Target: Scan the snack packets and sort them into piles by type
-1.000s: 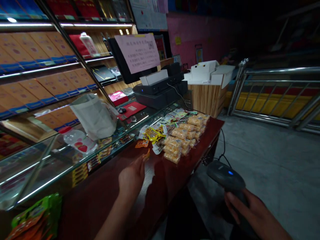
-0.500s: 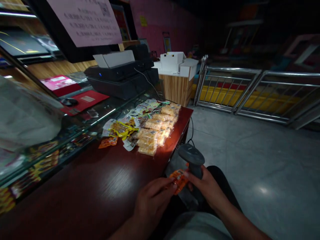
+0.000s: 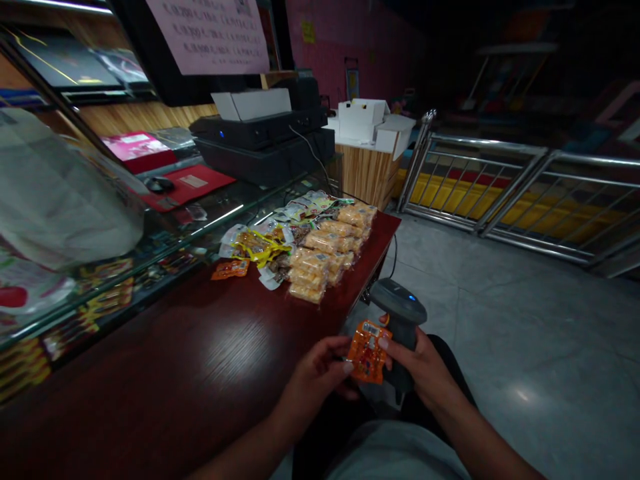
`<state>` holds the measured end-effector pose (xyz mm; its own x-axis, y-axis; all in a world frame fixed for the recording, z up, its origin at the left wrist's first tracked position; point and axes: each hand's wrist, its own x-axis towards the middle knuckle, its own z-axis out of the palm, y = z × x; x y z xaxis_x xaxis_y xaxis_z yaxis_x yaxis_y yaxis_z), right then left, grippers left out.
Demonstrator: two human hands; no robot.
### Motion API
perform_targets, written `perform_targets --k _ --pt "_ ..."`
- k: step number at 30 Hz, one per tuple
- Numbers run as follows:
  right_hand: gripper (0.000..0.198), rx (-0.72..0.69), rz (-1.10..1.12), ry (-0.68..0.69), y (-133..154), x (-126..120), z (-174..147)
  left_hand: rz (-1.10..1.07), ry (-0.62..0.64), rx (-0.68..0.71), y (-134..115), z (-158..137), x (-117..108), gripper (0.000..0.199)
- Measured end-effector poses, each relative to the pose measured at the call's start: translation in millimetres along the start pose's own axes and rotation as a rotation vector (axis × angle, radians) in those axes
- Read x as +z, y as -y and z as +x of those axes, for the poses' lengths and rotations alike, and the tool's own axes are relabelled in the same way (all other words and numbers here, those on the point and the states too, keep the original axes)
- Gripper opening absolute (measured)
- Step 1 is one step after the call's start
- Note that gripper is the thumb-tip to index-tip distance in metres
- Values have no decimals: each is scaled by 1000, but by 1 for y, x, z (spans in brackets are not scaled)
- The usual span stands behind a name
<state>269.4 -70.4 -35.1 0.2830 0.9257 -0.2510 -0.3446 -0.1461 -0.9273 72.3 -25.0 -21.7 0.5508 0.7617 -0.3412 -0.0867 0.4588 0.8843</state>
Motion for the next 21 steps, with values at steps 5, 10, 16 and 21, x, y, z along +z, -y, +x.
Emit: perform_targets --k 5,10,16,21 --pt "52 6 -23 32 -5 -2 -2 -89 82 -167 1 1 3 43" --pt "47 -1 -105 -1 -6 1 2 -83 -12 -163 -2 4 0 47" --pt "44 -45 -196 37 7 -3 -2 -22 -154 -57 -3 4 -1 44" --pt "49 -81 -225 143 14 -9 -19 81 -263 109 -4 7 -7 39"
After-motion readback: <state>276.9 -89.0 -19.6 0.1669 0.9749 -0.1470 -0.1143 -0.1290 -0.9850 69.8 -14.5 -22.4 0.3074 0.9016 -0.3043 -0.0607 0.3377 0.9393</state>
